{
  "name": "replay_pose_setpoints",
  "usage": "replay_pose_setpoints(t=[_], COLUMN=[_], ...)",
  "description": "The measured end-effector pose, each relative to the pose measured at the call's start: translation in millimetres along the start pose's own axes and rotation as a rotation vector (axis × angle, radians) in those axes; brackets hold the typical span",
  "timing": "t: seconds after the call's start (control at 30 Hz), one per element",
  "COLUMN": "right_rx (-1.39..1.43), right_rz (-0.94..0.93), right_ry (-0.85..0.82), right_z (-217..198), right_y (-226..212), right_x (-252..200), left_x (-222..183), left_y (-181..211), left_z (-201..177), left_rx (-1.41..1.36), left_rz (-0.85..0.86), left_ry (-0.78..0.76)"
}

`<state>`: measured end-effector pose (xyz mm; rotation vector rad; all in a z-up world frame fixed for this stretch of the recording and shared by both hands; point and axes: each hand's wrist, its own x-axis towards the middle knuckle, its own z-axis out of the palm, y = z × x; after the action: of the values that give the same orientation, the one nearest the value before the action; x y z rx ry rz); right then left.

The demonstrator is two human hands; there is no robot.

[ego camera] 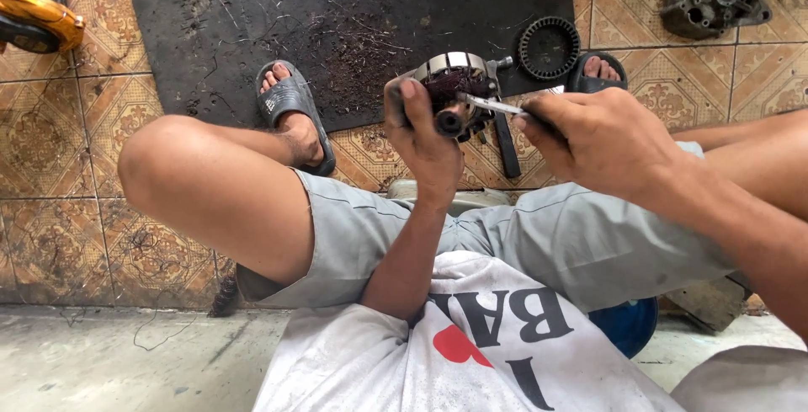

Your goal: Removing copper wire windings from an electric motor stator using pliers

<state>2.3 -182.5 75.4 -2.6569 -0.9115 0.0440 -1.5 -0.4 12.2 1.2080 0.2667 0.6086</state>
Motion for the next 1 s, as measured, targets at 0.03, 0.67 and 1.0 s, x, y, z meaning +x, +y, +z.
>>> replay_pose_setpoints(t=[0.03,0.67,1.0], right_rx=[0.124,0.089,-0.398], right_rz=[0.023,0.184,0.525], right_ry=[-0.059,-0.305,-0.671], right_z=[-2.0,0.1,9.4], right_y=[-0.2,0.7,127.8], right_x=[1.2,9.1,29.8], left_x=[1.7,19.4,41.9], left_y=[-3.8,-0.5,-1.0], left_z=[-1.7,5.9,-11.5], left_rx=[-0.186,-0.366,-0.001], left_rz=[-0.135,-0.873,-0.848], left_ry=[-0.020,0.123,0.012])
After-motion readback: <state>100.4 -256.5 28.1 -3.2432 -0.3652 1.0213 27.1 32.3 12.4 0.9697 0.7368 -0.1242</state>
